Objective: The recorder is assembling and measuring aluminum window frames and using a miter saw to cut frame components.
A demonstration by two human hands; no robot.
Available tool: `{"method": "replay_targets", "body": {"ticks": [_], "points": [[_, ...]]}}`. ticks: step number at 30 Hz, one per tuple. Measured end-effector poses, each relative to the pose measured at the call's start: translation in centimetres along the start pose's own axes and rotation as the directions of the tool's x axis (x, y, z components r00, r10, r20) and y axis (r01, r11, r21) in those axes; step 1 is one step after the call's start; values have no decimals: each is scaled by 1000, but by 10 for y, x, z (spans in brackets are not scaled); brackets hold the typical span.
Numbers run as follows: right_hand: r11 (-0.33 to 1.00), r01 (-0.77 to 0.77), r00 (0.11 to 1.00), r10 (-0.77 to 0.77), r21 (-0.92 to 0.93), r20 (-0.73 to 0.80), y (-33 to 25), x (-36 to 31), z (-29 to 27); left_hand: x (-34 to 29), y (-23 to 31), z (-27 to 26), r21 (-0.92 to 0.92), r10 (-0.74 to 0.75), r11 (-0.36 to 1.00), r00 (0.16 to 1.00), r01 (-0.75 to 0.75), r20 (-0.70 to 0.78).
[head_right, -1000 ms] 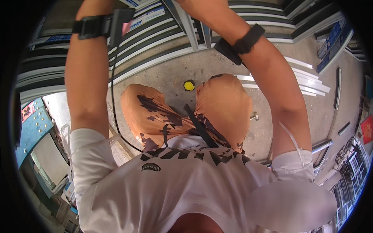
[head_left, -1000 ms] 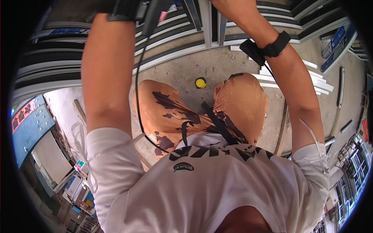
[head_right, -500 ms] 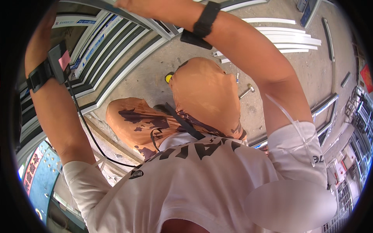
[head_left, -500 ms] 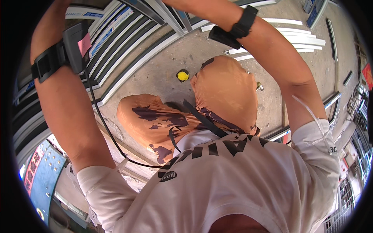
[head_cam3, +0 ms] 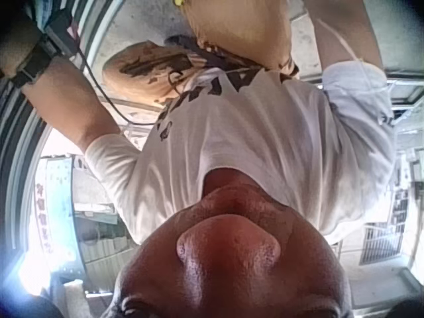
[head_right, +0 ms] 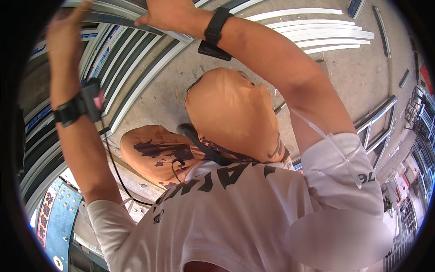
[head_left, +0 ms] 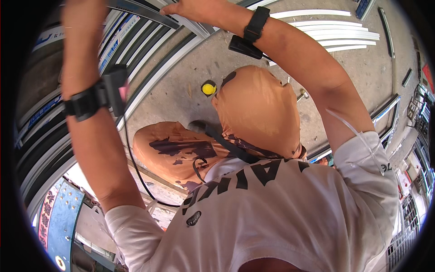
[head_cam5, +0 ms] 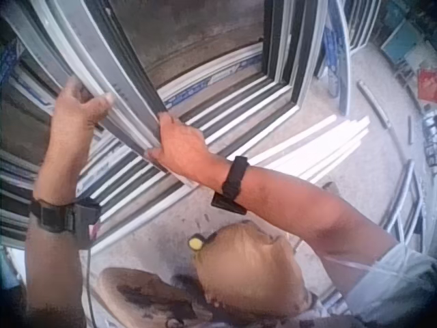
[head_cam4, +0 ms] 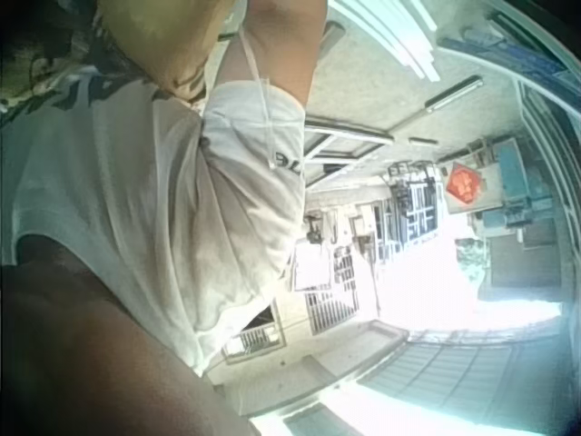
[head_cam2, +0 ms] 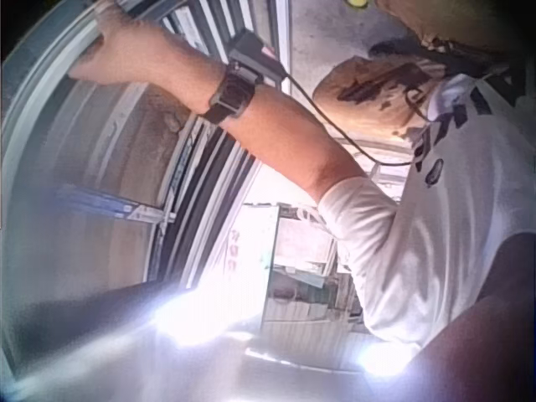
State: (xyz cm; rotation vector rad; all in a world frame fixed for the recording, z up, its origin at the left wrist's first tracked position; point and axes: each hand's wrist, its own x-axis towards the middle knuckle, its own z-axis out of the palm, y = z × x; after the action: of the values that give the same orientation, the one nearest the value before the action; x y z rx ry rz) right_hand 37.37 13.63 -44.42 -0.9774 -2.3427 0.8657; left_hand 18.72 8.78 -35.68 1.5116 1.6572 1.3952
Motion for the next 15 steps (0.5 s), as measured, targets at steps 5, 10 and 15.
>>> {"method": "replay_targets", "body": {"ticks": [5, 10, 15], "points": [[999, -39, 998, 39, 13, 49, 0, 4, 4, -20, 20, 21, 76, -163, 983, 985, 167, -60], [1000, -25, 996, 25, -1, 92, 7, 3, -1, -17, 21, 25, 65, -94, 993, 990, 101, -103], [1000, -9, 995, 8, 9, 101, 7, 2, 4, -18, 18, 21, 144, -72, 986, 992, 87, -103]]}}
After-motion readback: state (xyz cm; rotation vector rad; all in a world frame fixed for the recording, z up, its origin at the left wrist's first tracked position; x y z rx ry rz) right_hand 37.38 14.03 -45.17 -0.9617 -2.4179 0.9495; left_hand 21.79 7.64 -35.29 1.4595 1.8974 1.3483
